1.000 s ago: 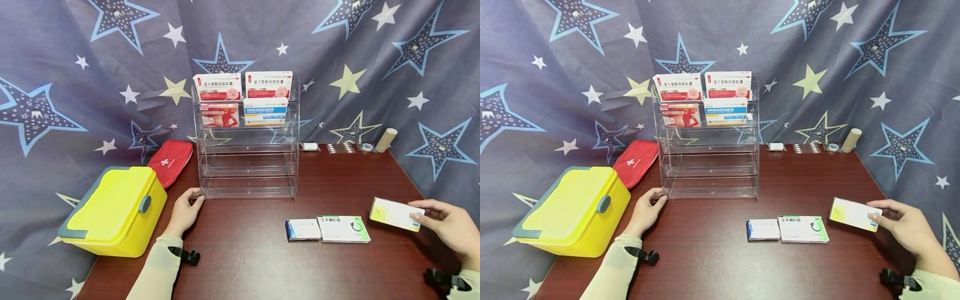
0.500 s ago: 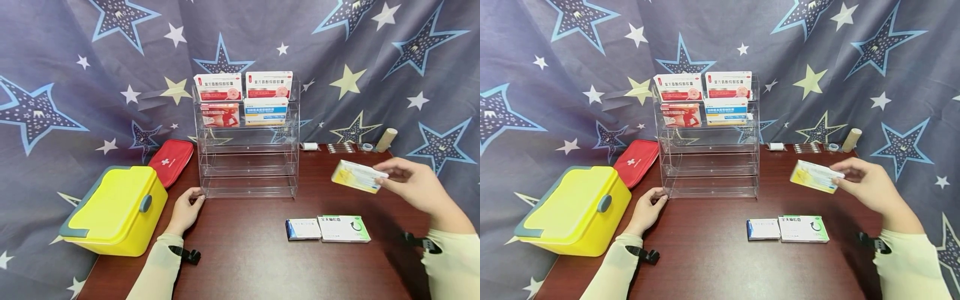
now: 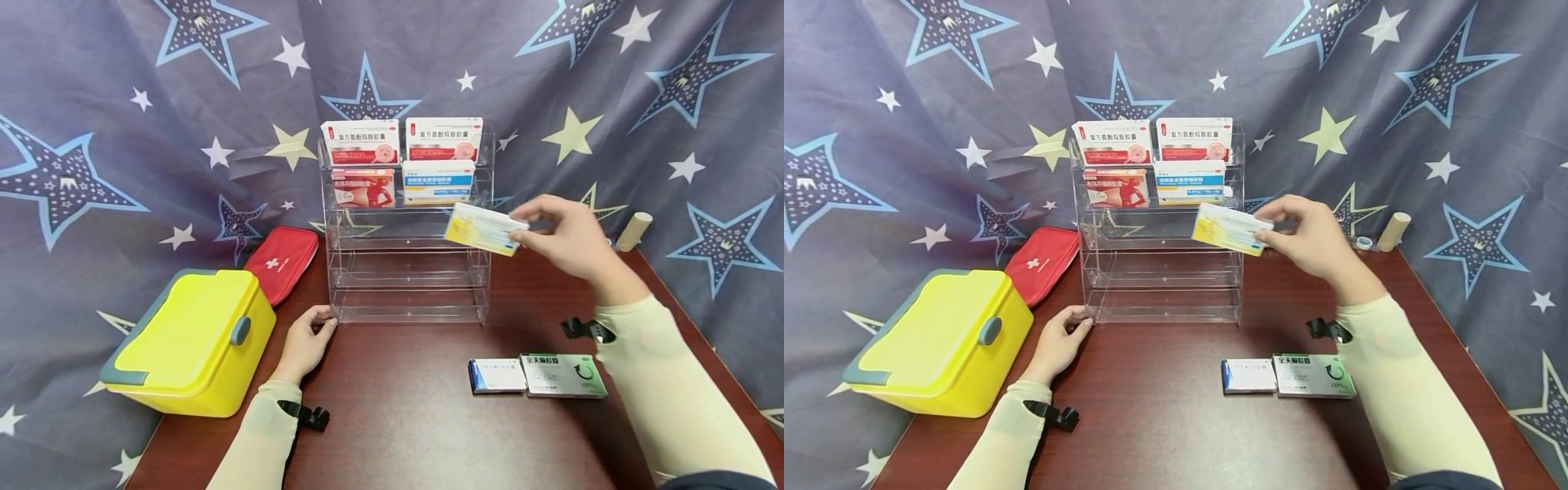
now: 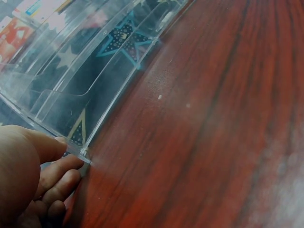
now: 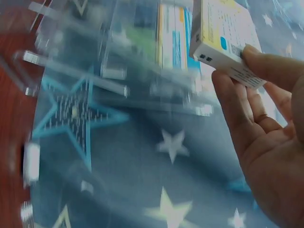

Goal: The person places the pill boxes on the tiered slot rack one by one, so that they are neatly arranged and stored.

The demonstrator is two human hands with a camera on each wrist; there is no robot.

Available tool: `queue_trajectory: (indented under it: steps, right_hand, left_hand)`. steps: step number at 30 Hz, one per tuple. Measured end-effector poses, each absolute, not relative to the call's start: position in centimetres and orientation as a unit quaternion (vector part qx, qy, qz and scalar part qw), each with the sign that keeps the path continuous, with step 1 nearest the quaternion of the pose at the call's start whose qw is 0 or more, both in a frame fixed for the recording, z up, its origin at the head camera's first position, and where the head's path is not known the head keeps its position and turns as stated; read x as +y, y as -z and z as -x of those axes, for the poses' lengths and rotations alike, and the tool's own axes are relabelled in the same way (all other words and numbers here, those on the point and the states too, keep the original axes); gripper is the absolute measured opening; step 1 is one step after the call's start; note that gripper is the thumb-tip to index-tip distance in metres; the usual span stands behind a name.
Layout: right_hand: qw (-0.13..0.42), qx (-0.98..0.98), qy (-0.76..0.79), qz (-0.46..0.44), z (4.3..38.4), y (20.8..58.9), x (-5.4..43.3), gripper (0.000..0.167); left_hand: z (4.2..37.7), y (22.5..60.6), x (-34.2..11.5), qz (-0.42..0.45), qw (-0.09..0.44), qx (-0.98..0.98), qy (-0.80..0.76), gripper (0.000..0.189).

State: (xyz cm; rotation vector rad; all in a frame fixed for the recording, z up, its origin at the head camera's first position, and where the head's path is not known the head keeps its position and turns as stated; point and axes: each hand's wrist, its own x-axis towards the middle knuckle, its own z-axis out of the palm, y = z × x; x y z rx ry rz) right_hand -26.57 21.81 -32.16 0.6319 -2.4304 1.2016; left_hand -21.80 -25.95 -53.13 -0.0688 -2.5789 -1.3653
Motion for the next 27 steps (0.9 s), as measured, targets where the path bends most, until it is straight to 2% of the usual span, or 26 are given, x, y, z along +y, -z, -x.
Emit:
queue_trajectory:
  steps: [15,23,27]
  right_hand:
    - [0.160,-0.853,-0.437,-0.235,32.3,32.8,8.9,0.019]
    - [0.169,-0.853,-0.437,-0.230,33.9,34.6,4.6,0.017]
    - [0.151,-0.853,-0.444,-0.230,34.3,35.5,3.3,0.016]
  left_hand:
    - [21.7,53.0,-25.8,0.025,0.112,-0.877,0.467,0.021]
    - [21.7,53.0,-25.9,0.024,0.109,-0.878,0.465,0.021]
    - [21.7,52.9,-25.9,0.022,0.107,-0.878,0.466,0.021]
